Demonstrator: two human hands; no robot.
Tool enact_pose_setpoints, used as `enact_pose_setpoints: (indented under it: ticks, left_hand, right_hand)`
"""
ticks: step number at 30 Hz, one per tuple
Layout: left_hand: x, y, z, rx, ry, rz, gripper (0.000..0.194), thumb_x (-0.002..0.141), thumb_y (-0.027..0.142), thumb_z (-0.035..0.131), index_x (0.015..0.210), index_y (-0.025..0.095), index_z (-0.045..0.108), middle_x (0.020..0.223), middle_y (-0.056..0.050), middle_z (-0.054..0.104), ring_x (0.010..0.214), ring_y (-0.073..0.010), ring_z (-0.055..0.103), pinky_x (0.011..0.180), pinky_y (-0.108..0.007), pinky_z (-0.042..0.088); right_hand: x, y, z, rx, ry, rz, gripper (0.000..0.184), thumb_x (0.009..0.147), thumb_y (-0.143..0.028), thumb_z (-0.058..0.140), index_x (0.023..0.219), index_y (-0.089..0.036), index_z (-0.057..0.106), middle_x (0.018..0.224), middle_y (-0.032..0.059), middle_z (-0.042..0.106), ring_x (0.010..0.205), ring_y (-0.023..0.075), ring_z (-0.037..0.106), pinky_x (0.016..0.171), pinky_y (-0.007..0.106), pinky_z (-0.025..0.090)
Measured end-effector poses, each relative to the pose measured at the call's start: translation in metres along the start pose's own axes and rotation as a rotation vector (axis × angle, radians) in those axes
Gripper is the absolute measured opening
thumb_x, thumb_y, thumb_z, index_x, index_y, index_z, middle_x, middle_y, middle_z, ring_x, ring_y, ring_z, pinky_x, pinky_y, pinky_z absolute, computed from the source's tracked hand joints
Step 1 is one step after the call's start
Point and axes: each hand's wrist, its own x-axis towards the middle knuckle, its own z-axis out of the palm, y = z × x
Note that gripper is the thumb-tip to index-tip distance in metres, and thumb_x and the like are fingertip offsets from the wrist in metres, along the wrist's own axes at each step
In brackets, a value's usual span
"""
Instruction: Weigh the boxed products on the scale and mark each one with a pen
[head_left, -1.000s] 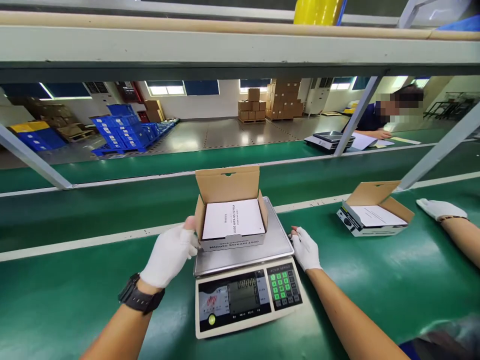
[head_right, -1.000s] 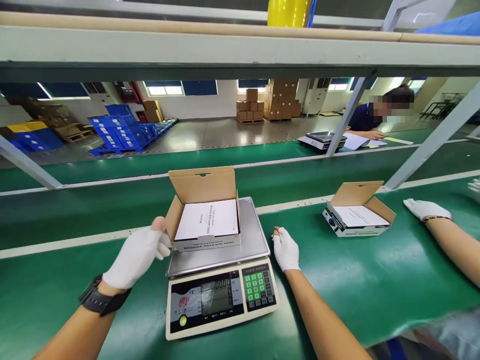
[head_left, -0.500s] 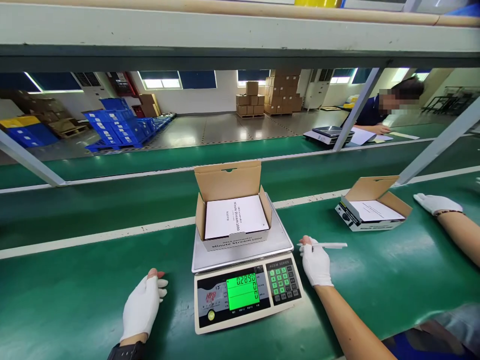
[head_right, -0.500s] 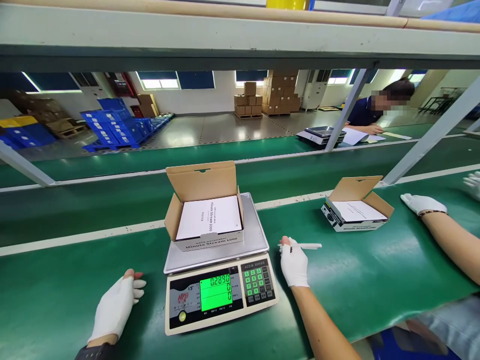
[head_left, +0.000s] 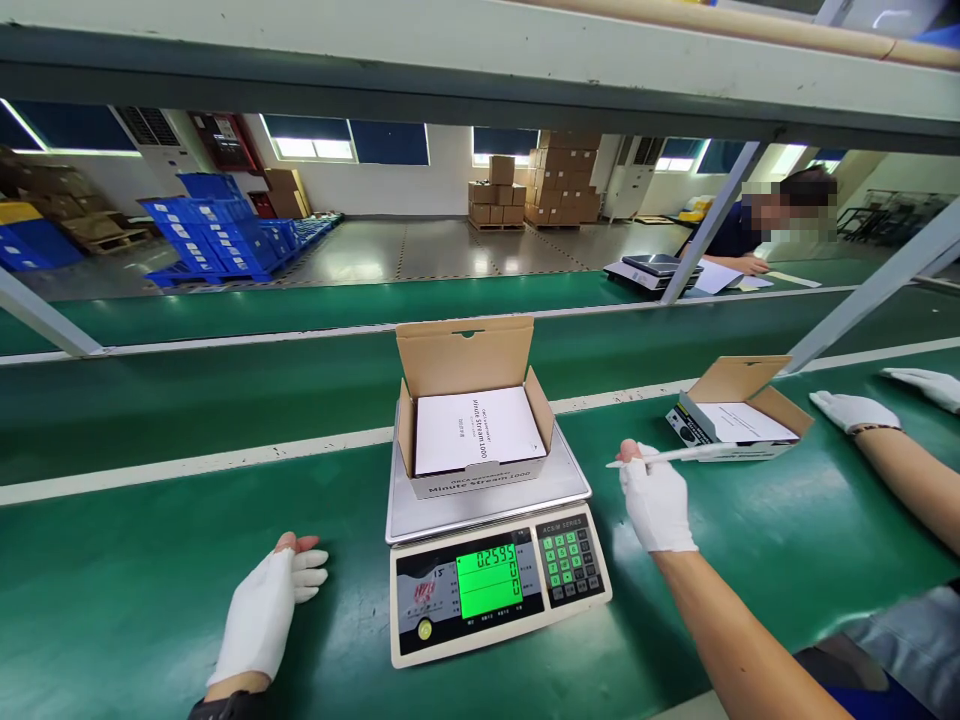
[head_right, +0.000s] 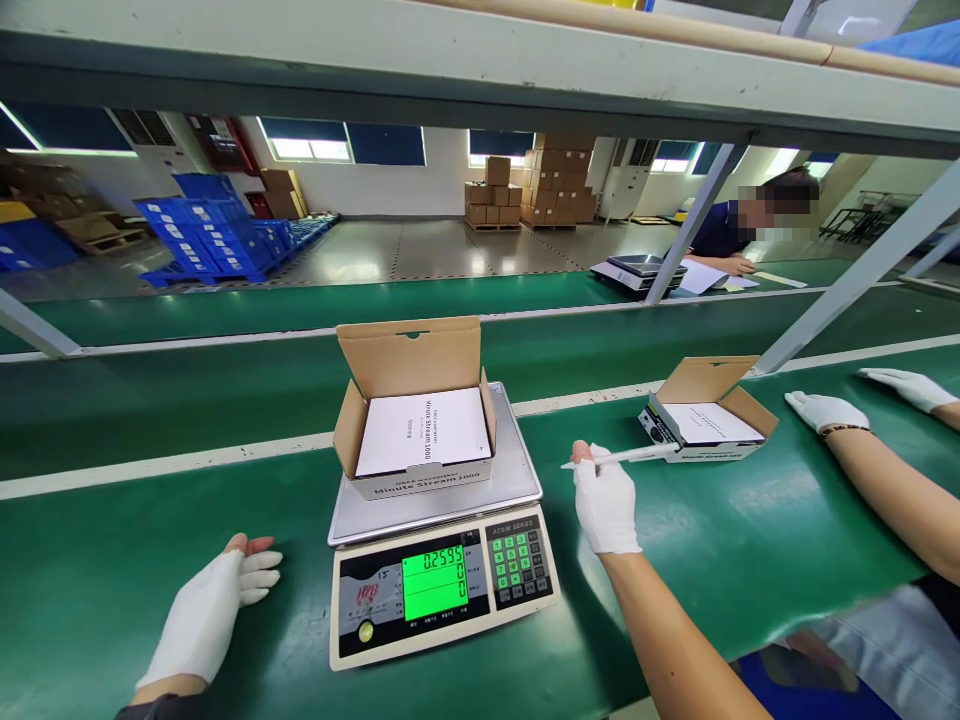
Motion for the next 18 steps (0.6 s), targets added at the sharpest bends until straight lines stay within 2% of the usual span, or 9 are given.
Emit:
enact_pose_setpoints:
  ticks: [2,4,7,10,12,13,15,18]
  left_hand:
    - [-0.001,0.018,-0.001,-0.045,-0.015,0.006,0.046,0.075,0.053,0.054,0.096,0.012,0.062,0.089,-0.01,0.068,0.072,-0.0192,0.063,0.059,-0.025,0.052]
    - [-0.01,0.047,0.006,-0.054,-0.032,0.108,0.049,0.075,0.056,0.055,0.096,0.013,0.062,0.089,-0.01,0.068,0.073,-0.0202,0.064,0.061,-0.027,0.052]
    - [-0.036,0.102,0.033,0.06,-0.12,0.408,0.053,0.078,0.064,0.05,0.101,0.017,0.062,0.09,-0.006,0.067,0.074,-0.0199,0.063,0.064,-0.028,0.05]
    - [-0.062,0.141,0.07,0.342,-0.195,0.681,0.051,0.079,0.063,0.052,0.107,0.022,0.057,0.078,-0.002,0.065,0.069,-0.0187,0.061,0.059,-0.025,0.044]
    - [-0.069,0.149,0.092,0.422,-0.201,0.727,0.047,0.081,0.061,0.05,0.106,0.021,0.055,0.066,-0.001,0.062,0.06,-0.0178,0.059,0.052,-0.023,0.04]
    - [-0.069,0.148,0.099,0.385,-0.22,0.7,0.046,0.083,0.06,0.046,0.106,0.021,0.054,0.061,0.0,0.06,0.054,-0.0171,0.058,0.048,-0.023,0.039]
    - [-0.065,0.136,0.11,0.181,-0.315,0.594,0.047,0.087,0.058,0.037,0.108,0.019,0.051,0.054,0.0,0.056,0.042,-0.0158,0.053,0.041,-0.022,0.037]
    - [-0.057,0.113,0.115,-0.14,-0.471,0.457,0.052,0.085,0.059,0.035,0.105,0.014,0.049,0.05,-0.001,0.054,0.036,-0.016,0.051,0.033,-0.022,0.037]
  right_hand:
    - [-0.002,-0.036,-0.009,0.002,0.055,-0.121,0.044,0.088,-0.058,0.045,0.079,-0.017,0.059,0.066,0.0018,0.055,0.063,0.0161,0.05,0.062,0.027,0.039]
    - [-0.008,-0.078,-0.013,0.057,0.022,-0.246,0.04,0.09,-0.054,0.046,0.077,-0.018,0.058,0.065,0.0011,0.055,0.062,0.0157,0.05,0.063,0.026,0.039]
    - [-0.02,-0.141,-0.003,0.144,-0.162,-0.417,0.036,0.092,-0.048,0.047,0.074,-0.018,0.055,0.062,-0.0009,0.053,0.06,0.0142,0.05,0.062,0.025,0.039]
    - [-0.031,-0.188,0.026,0.225,-0.378,-0.493,0.032,0.093,-0.044,0.047,0.075,-0.019,0.055,0.066,-0.0016,0.056,0.063,0.0135,0.054,0.064,0.024,0.04]
    - [-0.037,-0.205,0.048,0.328,-0.497,-0.467,0.032,0.094,-0.044,0.045,0.077,-0.019,0.055,0.066,-0.002,0.057,0.062,0.0127,0.054,0.063,0.023,0.04]
    - [-0.038,-0.209,0.058,0.376,-0.545,-0.445,0.034,0.094,-0.044,0.044,0.075,-0.018,0.054,0.064,-0.0019,0.056,0.06,0.0125,0.054,0.061,0.023,0.04]
    - [-0.04,-0.21,0.072,0.402,-0.655,-0.414,0.037,0.093,-0.045,0.046,0.069,-0.017,0.053,0.061,-0.0012,0.056,0.059,0.0126,0.053,0.059,0.023,0.04]
    - [-0.04,-0.204,0.081,0.243,-0.803,-0.426,0.038,0.091,-0.043,0.049,0.064,-0.017,0.054,0.061,-0.0002,0.058,0.061,0.0141,0.054,0.06,0.025,0.039]
